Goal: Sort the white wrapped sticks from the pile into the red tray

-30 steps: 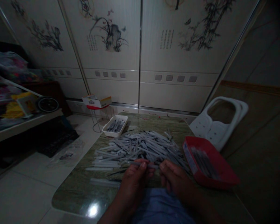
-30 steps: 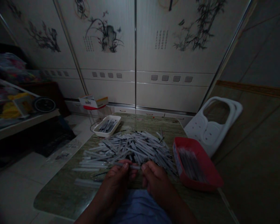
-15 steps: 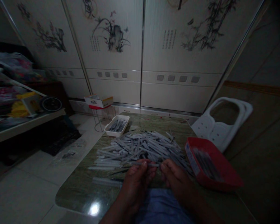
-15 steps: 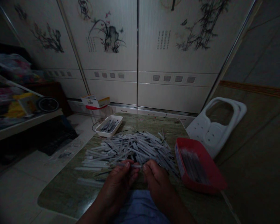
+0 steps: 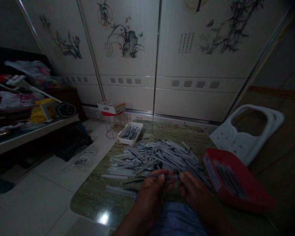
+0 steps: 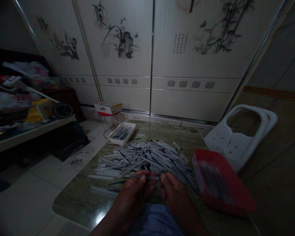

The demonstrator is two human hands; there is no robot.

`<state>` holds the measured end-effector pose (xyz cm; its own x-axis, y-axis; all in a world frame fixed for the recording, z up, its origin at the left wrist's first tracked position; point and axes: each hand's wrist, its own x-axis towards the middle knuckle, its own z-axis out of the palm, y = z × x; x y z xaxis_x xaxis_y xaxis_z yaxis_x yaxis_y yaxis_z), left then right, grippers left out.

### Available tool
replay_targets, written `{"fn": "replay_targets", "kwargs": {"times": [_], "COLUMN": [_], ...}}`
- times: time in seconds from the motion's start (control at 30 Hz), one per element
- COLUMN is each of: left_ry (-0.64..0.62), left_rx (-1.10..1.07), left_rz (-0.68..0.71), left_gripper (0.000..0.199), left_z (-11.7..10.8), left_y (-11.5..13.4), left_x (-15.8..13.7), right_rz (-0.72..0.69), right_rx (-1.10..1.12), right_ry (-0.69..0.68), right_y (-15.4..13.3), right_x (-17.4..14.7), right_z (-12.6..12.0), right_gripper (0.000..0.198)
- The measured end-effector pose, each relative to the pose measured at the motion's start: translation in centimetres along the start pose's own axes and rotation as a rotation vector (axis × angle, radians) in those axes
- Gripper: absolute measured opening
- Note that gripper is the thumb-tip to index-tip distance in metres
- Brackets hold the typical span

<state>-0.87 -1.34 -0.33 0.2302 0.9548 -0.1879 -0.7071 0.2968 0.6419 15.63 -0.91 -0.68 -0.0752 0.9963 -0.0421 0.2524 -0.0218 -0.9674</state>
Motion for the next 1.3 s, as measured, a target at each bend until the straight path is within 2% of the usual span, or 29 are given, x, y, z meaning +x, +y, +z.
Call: {"fn": "replay_targets", "kwargs": {"times": [0.13, 0.23, 0.4, 0.57, 0.67, 0.73, 0.8, 0.87, 0.97, 1.07, 1.17, 1.3], "left_ry": [0.045, 0.021, -0.04, -0.024, -0.004, -0.023, -0.034, 0.027, 0.264, 0.425, 0.432, 0.459], "left_rx": [-0.048, -0.038, 0.04, 0.06, 0.089, 0.153, 0.277, 0.462, 0.816, 1.259, 1.451, 1.894], "left_rz": [-0.033, -0.034, 0.014, 0.032, 0.04, 0.03, 0.036, 0.118, 0.448, 0.672, 0.678, 0.52], "left_gripper": [0.025, 0.025, 0.027, 0.025, 0.032, 0.04, 0.041, 0.03, 0.021, 0.03, 0.037, 0.044], "left_z": [-0.1, -0.2, -0.4, -0.7, -0.7, -0.7, -1.1, -2.1, -4.7, -7.5, -9.1, -9.4], "left_y": [-0.2, -0.2, 0.0, -0.2, 0.0, 0.7, 1.9, 3.6, 6.2, 8.0, 8.5, 7.8], "left_x": [-0.1, -0.2, -0.1, 0.3, 0.2, 0.2, 0.4, 0.8, 1.9, 2.9, 3.4, 3.5], "right_rz": [-0.009, -0.008, 0.108, 0.105, 0.099, 0.107, 0.126, 0.156, 0.216, 0.234, 0.209, 0.214], "right_rx": [-0.046, -0.029, 0.098, 0.083, 0.064, 0.101, 0.184, 0.286, 0.402, 0.474, 0.478, 0.491], "right_ry": [0.076, 0.055, 0.069, 0.052, 0.046, 0.104, 0.19, 0.271, 0.349, 0.399, 0.418, 0.422], "right_y": [-0.6, -0.8, 0.2, -0.3, -1.1, -1.2, -0.8, 0.0, 1.1, 1.7, 1.7, 1.8], "right_x": [-0.2, -0.3, 0.0, 0.0, -0.2, -0.1, 0.0, 0.3, 0.7, 1.1, 1.3, 1.5], "right_z": [0.4, 0.5, 0.4, 0.6, 0.8, 0.7, 0.3, -0.3, -1.1, -1.4, -1.4, -1.5], "right_gripper": [0.047, 0.046, 0.042, 0.046, 0.05, 0.049, 0.045, 0.04, 0.037, 0.037, 0.036, 0.038]}}
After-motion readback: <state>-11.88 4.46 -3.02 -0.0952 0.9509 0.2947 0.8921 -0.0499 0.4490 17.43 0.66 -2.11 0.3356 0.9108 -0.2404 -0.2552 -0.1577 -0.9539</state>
